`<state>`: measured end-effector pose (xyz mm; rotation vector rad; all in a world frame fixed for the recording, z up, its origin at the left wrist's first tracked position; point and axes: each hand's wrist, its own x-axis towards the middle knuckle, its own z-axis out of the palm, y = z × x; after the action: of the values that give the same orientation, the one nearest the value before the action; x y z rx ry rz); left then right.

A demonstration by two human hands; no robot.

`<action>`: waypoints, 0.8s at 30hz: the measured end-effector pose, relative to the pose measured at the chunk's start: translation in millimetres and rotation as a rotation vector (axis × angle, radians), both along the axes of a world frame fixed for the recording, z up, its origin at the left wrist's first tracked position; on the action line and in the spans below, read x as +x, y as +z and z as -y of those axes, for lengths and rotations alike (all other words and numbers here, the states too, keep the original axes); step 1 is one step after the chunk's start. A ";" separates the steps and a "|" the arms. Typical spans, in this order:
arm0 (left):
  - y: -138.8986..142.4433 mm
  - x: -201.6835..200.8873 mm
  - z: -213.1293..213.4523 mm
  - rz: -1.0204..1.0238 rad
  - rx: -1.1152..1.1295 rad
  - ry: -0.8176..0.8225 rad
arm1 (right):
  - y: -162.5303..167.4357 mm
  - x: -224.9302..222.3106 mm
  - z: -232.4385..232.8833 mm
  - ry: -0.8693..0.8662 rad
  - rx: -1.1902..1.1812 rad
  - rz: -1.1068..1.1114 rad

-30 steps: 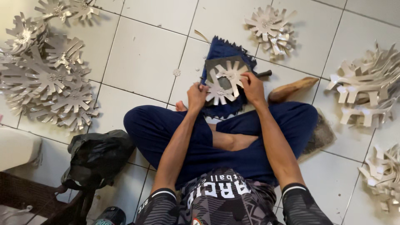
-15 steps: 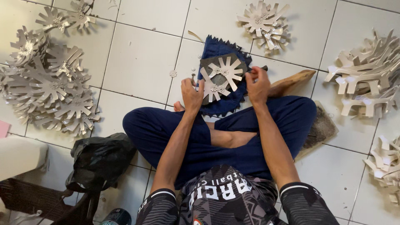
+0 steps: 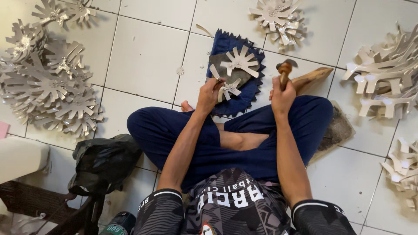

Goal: The person sits on the floor and shapes decorative flower-shaped metal cutouts, holding a punch against the center of each flower and striking it with a hammer over a stone pad, then sets the finished flower on a growing pile beside them and picks up the next piece.

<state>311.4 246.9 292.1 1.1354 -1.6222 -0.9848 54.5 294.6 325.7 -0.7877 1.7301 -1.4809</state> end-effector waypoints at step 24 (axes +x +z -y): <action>-13.2 3.4 10.4 0.328 -0.119 -0.151 | 80.0 60.9 -78.4 0.451 -0.669 0.161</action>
<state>314.8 236.5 278.9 1.1500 -2.0260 -0.8132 115.4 373.0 405.8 -1.2557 0.8395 -1.7391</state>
